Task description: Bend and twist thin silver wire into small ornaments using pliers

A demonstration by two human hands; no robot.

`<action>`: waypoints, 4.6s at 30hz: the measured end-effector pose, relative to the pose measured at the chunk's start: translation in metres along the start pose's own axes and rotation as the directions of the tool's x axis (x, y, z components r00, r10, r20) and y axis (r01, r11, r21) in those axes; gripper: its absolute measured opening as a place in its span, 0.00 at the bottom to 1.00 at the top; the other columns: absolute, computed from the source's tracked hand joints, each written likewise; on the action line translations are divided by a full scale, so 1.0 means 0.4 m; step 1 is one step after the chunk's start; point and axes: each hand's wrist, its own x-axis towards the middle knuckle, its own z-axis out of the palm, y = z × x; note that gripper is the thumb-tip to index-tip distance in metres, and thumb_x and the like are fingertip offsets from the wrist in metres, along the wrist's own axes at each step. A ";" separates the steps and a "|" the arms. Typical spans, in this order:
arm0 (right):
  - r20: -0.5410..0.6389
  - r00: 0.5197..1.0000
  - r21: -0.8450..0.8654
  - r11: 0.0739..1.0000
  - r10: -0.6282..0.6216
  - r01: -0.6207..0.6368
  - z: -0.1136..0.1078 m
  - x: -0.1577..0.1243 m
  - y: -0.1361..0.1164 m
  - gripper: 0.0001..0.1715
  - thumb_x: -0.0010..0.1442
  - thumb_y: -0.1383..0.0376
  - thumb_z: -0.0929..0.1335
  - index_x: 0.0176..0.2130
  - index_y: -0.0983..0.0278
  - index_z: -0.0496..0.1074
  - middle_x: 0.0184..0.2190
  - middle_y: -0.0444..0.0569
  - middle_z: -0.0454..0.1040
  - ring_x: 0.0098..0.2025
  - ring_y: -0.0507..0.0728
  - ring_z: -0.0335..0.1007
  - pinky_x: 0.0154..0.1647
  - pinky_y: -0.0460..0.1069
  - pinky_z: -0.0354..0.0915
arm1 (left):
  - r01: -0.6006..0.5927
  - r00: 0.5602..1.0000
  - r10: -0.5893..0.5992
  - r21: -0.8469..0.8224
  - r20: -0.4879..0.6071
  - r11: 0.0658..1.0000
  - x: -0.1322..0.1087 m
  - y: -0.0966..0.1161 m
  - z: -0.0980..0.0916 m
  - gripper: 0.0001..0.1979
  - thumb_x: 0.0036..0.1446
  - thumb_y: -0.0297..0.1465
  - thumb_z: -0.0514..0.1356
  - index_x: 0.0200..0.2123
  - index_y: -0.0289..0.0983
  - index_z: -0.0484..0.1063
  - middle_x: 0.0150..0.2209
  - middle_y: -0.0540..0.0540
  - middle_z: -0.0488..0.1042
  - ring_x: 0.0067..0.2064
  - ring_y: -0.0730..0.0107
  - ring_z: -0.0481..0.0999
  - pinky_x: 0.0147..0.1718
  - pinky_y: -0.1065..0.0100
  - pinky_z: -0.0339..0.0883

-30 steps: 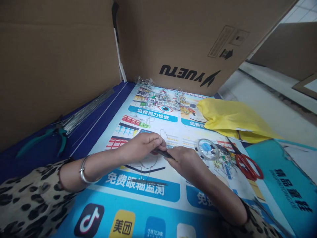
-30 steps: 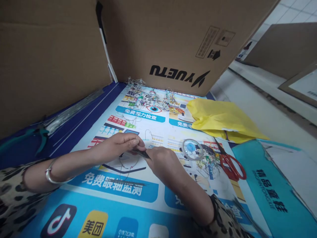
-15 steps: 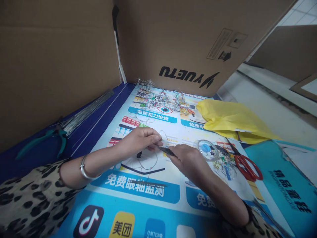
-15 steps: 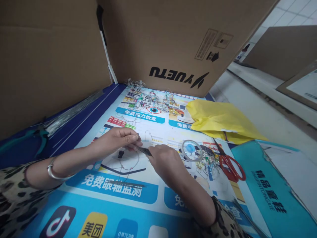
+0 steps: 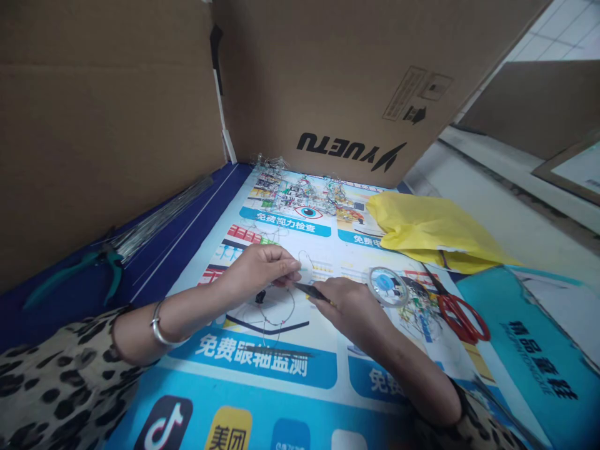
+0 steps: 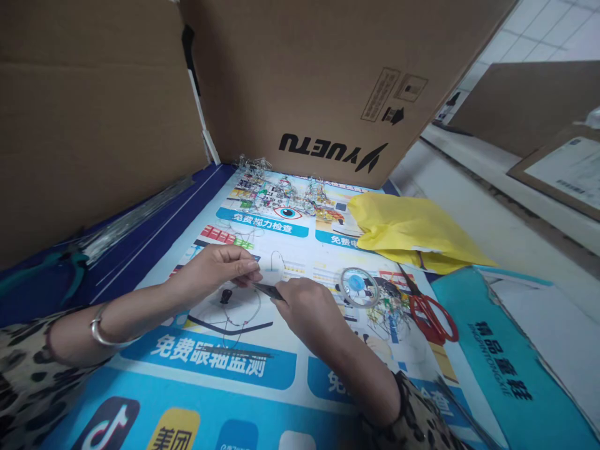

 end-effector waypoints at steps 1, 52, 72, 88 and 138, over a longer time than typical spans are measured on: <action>-0.002 1.000 -0.014 1.000 -0.006 0.006 0.002 -0.001 0.000 0.10 0.61 0.63 0.62 0.34 0.63 0.71 0.29 0.47 0.74 0.32 0.53 0.69 0.32 0.46 0.57 | -0.013 1.000 0.013 0.023 0.003 1.000 -0.001 0.003 0.001 0.08 0.51 0.33 0.61 0.26 0.33 0.74 0.27 0.45 0.77 0.27 0.73 0.73 0.29 0.71 0.66; -0.434 0.901 -0.037 0.999 -0.028 0.013 0.027 0.002 0.009 0.11 0.57 0.63 0.64 0.41 0.64 0.69 0.32 0.51 0.71 0.36 0.58 0.63 0.37 0.54 0.57 | 0.035 0.999 -0.038 -0.113 -0.027 0.993 0.034 -0.031 -0.027 0.13 0.57 0.38 0.55 0.26 0.35 0.64 0.20 0.50 0.75 0.19 0.74 0.74 0.20 0.75 0.61; -0.358 0.841 -0.705 0.708 -0.406 0.042 0.039 0.020 -0.014 0.13 0.60 0.69 0.62 0.46 0.63 0.68 0.31 0.49 0.71 0.33 0.56 0.56 0.34 0.53 0.48 | 0.151 0.989 -0.150 -0.155 0.019 0.976 0.017 -0.033 0.000 0.13 0.57 0.35 0.55 0.23 0.34 0.65 0.19 0.50 0.71 0.20 0.73 0.74 0.20 0.74 0.64; -0.337 0.845 -0.696 0.714 -0.415 0.073 0.044 0.022 -0.016 0.14 0.60 0.69 0.62 0.46 0.64 0.68 0.29 0.49 0.70 0.32 0.56 0.56 0.34 0.54 0.48 | 0.140 0.990 -0.136 -0.133 0.040 0.981 0.016 -0.040 0.000 0.15 0.57 0.35 0.55 0.21 0.34 0.65 0.18 0.50 0.71 0.18 0.76 0.72 0.17 0.76 0.59; 0.029 0.991 -0.069 0.989 0.130 -0.128 0.032 -0.002 -0.019 0.16 0.61 0.54 0.62 0.35 0.61 0.72 0.31 0.49 0.75 0.35 0.56 0.70 0.30 0.47 0.55 | -0.258 0.966 0.223 0.511 0.130 0.820 0.013 -0.025 -0.028 0.16 0.61 0.36 0.49 0.27 0.36 0.70 0.27 0.49 0.74 0.28 0.73 0.73 0.29 0.73 0.65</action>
